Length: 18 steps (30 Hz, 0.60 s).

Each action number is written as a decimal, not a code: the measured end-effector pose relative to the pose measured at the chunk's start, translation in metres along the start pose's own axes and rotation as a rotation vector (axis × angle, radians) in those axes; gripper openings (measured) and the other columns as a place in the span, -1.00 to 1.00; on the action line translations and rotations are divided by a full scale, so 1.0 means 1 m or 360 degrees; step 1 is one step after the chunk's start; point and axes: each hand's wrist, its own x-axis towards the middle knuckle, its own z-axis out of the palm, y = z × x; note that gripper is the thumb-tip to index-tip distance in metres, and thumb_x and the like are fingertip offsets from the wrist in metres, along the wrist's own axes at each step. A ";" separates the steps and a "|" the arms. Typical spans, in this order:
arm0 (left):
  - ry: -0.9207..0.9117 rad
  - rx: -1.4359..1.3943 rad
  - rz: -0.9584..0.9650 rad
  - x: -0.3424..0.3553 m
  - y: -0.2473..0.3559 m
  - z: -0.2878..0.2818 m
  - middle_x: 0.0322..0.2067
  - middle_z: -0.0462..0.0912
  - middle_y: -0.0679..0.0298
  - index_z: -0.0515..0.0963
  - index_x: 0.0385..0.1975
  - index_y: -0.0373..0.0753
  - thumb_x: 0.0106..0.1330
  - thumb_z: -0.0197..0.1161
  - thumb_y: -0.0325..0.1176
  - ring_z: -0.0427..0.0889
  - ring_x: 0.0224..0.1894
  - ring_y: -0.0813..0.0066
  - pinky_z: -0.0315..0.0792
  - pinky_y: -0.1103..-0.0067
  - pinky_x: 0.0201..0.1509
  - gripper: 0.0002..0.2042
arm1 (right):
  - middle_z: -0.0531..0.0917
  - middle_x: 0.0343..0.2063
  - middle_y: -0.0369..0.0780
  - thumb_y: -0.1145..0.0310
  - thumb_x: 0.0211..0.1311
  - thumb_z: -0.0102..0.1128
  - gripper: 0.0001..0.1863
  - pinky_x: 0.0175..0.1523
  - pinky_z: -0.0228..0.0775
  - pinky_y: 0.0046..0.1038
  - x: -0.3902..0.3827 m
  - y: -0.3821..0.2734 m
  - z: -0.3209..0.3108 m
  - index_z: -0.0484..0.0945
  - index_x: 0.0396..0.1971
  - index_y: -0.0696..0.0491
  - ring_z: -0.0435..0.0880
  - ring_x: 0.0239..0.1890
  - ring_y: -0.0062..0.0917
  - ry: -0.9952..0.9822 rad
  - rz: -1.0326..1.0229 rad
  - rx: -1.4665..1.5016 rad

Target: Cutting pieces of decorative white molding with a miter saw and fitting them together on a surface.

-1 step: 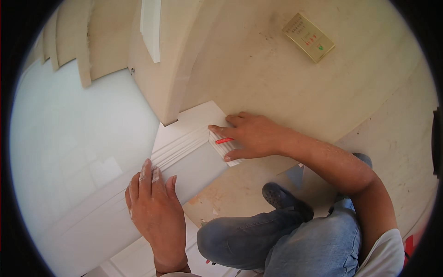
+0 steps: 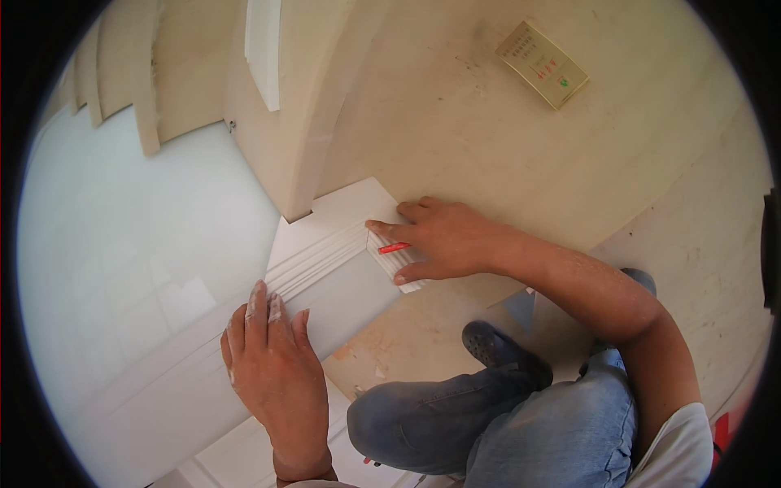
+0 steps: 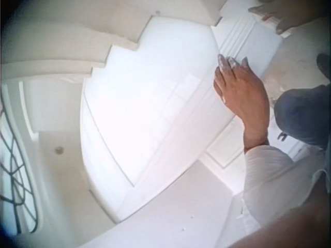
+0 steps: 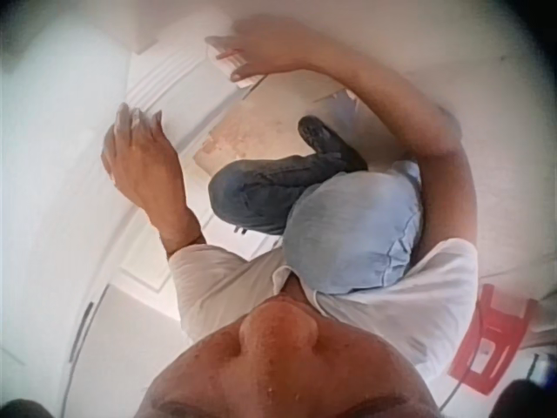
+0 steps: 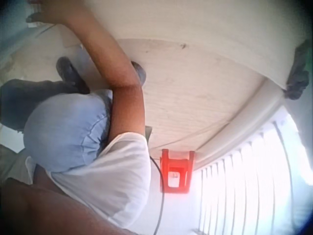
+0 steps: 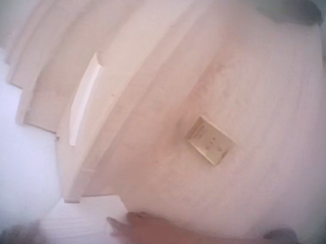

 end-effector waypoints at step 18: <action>0.0152 0.0185 -0.0014 -0.003 0.019 0.020 0.21 0.68 0.05 0.72 -0.05 -0.44 0.40 0.45 -0.40 0.61 0.18 0.04 0.52 0.21 0.26 -0.75 | 0.58 0.22 0.08 -0.17 0.33 0.39 -0.09 0.38 0.45 -0.19 -0.002 -0.008 -0.008 0.35 0.60 -0.10 0.54 0.32 -0.01 -0.0127 0.0134 0.0021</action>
